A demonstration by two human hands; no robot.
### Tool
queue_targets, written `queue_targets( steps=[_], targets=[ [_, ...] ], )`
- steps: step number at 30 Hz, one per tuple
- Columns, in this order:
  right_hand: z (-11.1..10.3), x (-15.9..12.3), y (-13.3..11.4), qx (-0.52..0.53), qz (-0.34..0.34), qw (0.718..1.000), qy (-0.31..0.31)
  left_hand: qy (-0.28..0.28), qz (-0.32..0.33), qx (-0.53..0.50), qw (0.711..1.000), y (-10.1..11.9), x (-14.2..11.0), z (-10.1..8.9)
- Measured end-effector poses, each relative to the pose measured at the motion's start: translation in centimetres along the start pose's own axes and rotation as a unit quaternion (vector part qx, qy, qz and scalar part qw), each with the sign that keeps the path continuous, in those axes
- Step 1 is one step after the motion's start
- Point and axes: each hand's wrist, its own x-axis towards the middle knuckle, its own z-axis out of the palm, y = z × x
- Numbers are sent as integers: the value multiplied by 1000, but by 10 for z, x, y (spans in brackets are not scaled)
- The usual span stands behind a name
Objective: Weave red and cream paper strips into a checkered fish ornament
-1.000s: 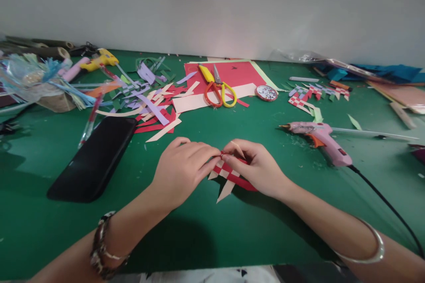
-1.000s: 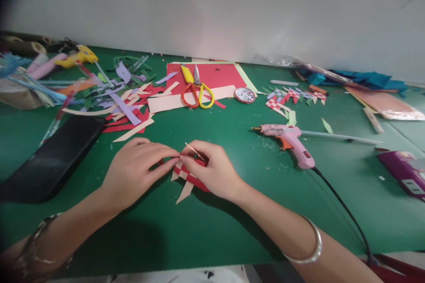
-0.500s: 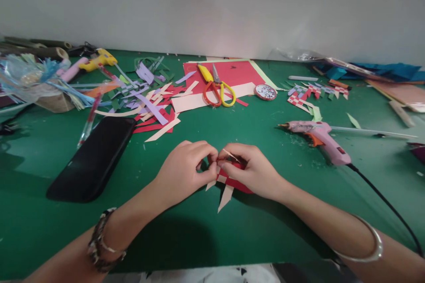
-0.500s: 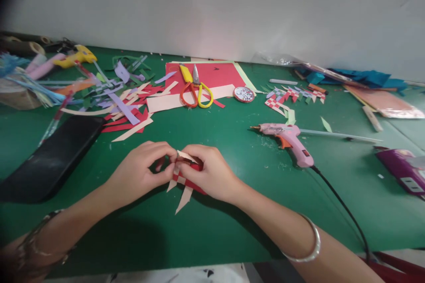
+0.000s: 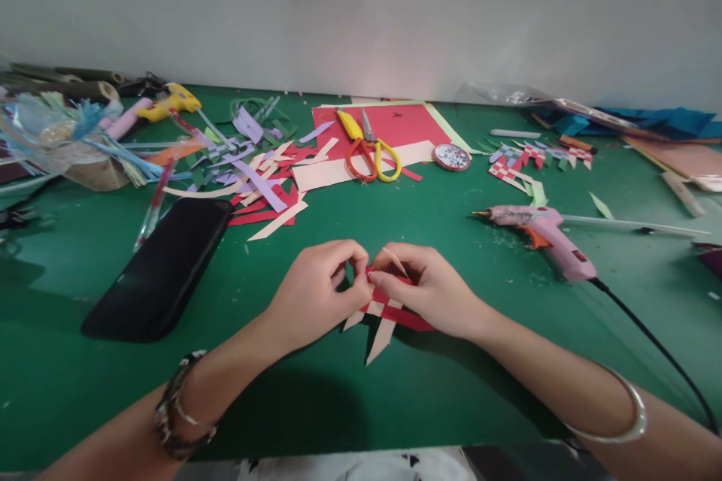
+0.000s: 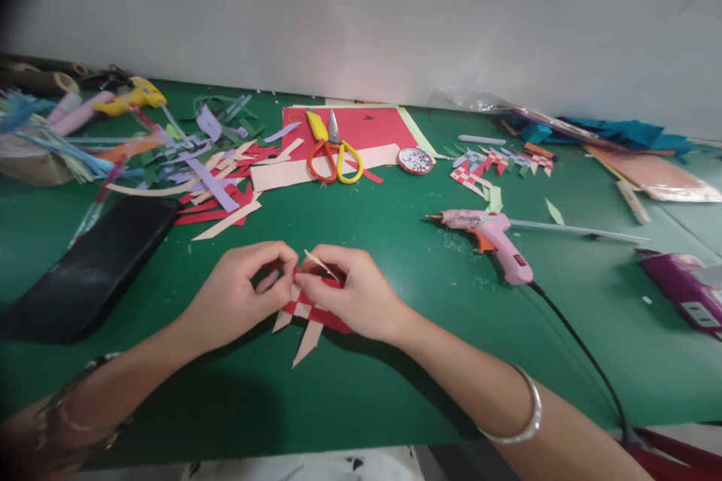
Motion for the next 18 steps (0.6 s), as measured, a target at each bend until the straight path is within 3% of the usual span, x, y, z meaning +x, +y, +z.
queue_targets(
  steps=[7,18],
  targets=[
    [0,0,-2,48,14,999,-3,-29,-59,-99,993,0,1,1],
    [-1,2,-5,52,-4,999,-2,3,-34,-68,997,0,0,2]
  ],
)
